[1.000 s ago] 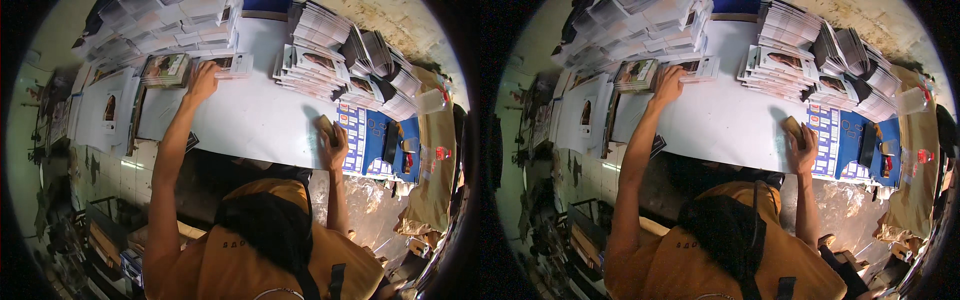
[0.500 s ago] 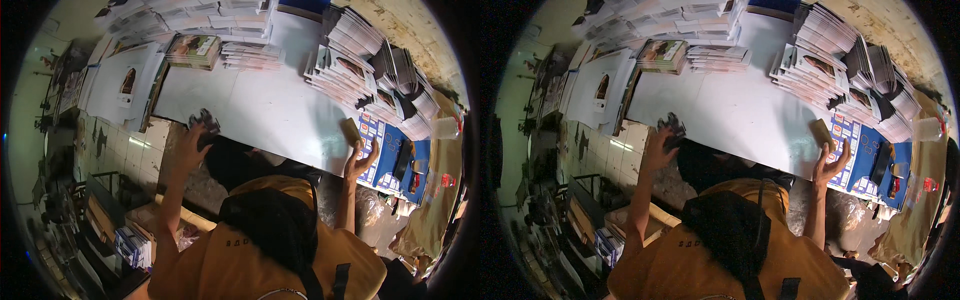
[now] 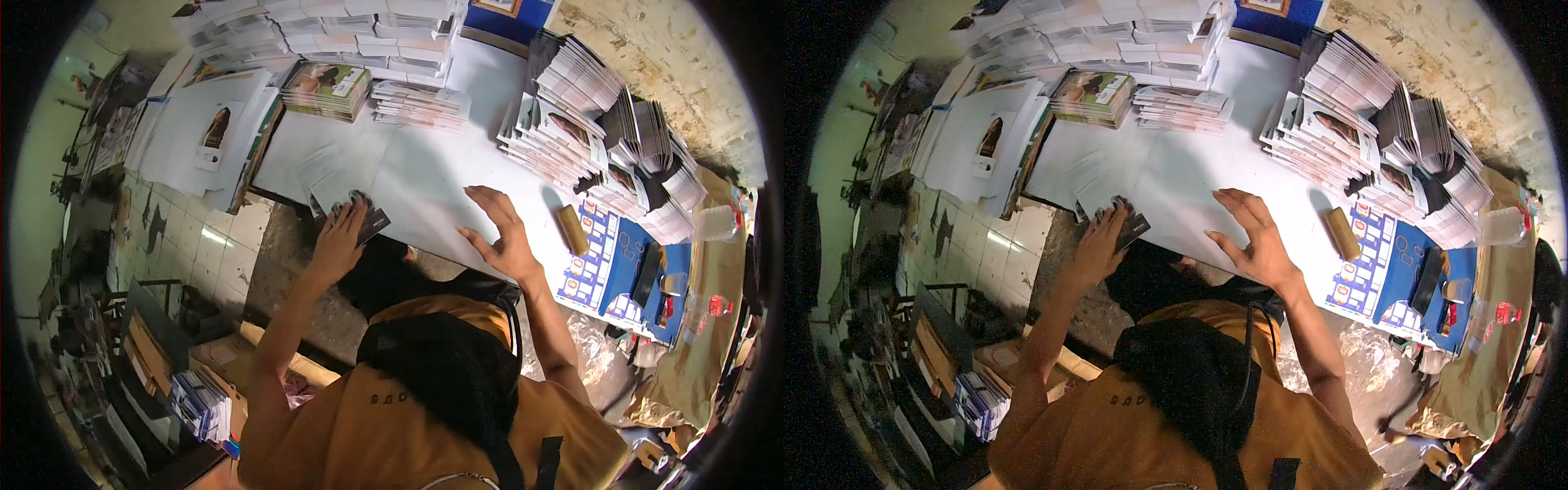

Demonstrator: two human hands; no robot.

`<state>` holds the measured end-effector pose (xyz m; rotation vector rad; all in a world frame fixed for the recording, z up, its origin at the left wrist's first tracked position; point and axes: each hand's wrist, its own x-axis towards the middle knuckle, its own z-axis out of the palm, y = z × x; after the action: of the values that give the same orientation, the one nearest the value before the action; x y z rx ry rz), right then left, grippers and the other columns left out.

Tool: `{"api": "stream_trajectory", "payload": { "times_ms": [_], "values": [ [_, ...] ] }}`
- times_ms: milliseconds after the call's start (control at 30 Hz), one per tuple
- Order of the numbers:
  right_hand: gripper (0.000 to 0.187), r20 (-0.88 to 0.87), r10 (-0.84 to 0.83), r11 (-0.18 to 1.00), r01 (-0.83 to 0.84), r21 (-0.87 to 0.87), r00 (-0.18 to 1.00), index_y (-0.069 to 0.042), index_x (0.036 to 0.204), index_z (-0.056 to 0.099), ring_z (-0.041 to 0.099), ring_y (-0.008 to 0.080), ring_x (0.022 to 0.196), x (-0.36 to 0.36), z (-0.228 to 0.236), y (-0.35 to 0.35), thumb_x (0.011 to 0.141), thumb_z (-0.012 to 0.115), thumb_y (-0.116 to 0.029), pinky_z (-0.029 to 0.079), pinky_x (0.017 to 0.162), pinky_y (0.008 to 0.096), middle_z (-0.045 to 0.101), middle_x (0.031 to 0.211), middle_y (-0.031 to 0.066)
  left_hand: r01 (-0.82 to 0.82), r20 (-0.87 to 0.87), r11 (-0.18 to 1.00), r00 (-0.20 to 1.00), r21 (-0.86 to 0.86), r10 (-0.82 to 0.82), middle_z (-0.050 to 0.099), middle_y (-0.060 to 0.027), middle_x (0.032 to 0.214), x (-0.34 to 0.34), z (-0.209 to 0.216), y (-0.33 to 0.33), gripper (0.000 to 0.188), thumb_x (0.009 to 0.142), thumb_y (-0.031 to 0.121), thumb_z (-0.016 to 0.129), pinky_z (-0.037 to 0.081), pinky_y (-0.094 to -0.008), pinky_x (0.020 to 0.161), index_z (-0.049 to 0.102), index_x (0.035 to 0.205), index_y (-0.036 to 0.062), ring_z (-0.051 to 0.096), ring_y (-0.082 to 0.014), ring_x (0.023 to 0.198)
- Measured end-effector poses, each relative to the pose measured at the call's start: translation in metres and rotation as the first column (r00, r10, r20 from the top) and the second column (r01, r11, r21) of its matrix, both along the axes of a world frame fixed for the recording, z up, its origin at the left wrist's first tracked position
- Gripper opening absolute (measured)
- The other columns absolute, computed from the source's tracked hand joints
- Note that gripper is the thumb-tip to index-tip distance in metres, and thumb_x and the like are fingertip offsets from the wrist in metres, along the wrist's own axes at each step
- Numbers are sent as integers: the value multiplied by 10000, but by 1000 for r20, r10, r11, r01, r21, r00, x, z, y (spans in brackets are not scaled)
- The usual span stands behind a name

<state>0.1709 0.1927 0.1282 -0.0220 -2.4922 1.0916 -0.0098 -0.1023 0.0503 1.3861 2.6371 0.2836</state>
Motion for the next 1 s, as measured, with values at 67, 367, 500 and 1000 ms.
{"api": "stream_trajectory", "payload": {
  "times_ms": [67, 367, 500, 1000],
  "values": [
    [625, 34, 23, 1000, -23, -10, 999, -33, 1396, 555, 548, 352, 1241, 3, -6, 1, 834, 794, -163, 458, 1065, 426, 566, 1353, 179, 48, -3, 987, 999, 151, -48, 539, -151, 1447, 3, -1, -14, 634, 851, 145, 761, 368, -478, 1161, 490, 1423, 95, 470, -324, 1390],
    [352, -52, 325, 943, -328, -65, 944, -19, 1233, 651, 670, 340, 1062, -21, -10, -20, 902, 703, -126, 530, 959, 428, 673, 1177, 196, -24, 312, 586, 863, 810, -397, 673, -157, 1203, 12, 75, 33, 315, 922, -77, 599, 530, -361, 938, 626, 1229, -11, 662, -273, 1072],
    [171, -36, 15, 983, -21, -182, 999, 17, 1062, 696, 694, 291, 594, -12, -26, -22, 920, 633, -55, 561, 559, 369, 696, 967, 198, -594, 686, 353, 677, 723, -267, 388, -199, 1507, 40, 45, 94, 716, 935, 48, 665, 406, -401, 1089, 266, 1527, -3, 418, -272, 1368],
    [311, 221, 260, 783, -72, -618, 940, -44, 931, 676, 621, 86, 790, -2, -33, -22, 769, 899, -186, 490, 671, 275, 677, 849, 9, -726, 793, 495, 112, 477, -599, 499, -140, 1435, 78, 23, 133, 688, 928, 173, 635, 463, -443, 1067, 327, 1533, 66, 509, -282, 1308]
  ]
}}
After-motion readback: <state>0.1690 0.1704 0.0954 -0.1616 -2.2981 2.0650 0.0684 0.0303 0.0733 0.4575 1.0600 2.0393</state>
